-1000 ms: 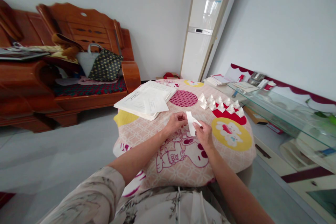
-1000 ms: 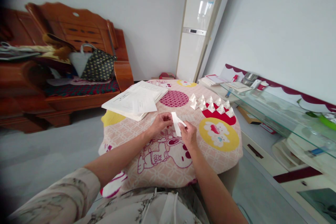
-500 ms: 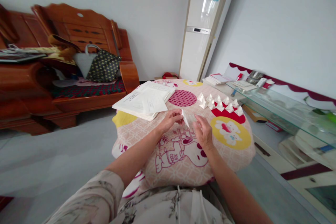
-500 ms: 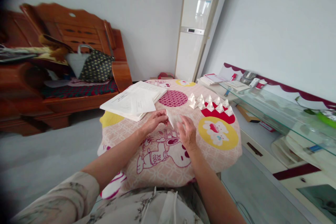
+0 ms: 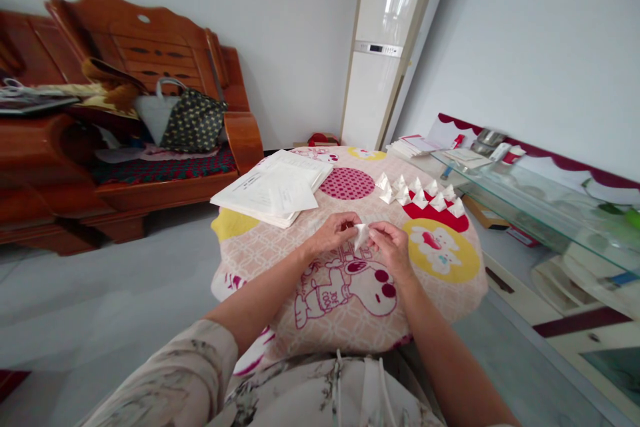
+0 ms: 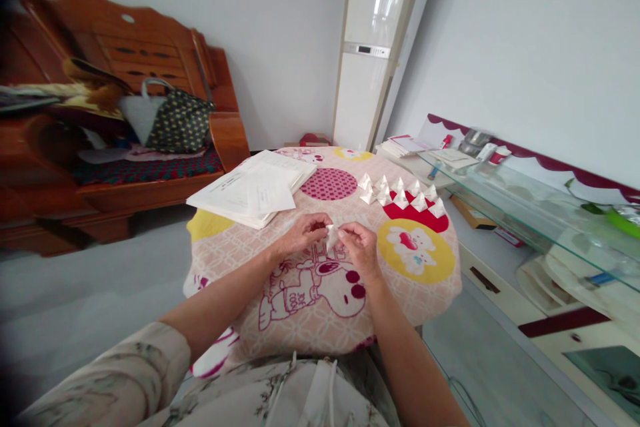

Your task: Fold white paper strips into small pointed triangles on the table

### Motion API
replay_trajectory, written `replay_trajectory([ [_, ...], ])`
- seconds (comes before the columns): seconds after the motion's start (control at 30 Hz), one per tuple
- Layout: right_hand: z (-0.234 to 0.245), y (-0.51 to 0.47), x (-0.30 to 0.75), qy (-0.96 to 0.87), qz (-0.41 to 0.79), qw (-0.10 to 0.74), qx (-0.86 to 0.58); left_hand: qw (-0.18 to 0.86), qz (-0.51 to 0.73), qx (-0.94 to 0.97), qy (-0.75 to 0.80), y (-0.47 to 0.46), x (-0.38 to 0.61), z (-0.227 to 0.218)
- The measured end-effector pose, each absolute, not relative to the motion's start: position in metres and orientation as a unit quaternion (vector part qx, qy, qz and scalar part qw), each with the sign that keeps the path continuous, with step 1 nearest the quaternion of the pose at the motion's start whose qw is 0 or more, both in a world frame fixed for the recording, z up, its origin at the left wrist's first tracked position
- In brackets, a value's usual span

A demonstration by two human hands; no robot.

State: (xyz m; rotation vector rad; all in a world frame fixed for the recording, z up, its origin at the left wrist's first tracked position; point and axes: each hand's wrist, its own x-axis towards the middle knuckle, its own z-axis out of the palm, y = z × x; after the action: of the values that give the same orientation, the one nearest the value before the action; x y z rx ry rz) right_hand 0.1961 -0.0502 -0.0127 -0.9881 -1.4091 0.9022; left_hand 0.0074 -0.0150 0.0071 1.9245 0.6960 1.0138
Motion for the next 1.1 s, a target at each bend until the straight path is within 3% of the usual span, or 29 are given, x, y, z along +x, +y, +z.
replay_trajectory([
  [0.27,-0.0057,-0.0533,0.1913,-0.582,0.417,0.545,-0.435,0.391,0.388,0.778,0.301,-0.0108,0.0063,0.0028],
  [0.5,-0.0072,-0.0509,0.1944,-0.538,0.463,0.574,-0.408,0.483,0.412,0.731,0.250,-0.0172,0.0117,0.0011],
  [0.83,-0.0045,-0.0527,0.1929,-0.534,0.460,0.572,-0.419,0.486,0.442,0.712,0.249,-0.0171,0.0143,-0.0019],
  [1.1,-0.0070,-0.0511,0.1941,-0.557,0.426,0.564,-0.436,0.397,0.426,0.761,0.286,-0.0195,0.0135,-0.0006],
])
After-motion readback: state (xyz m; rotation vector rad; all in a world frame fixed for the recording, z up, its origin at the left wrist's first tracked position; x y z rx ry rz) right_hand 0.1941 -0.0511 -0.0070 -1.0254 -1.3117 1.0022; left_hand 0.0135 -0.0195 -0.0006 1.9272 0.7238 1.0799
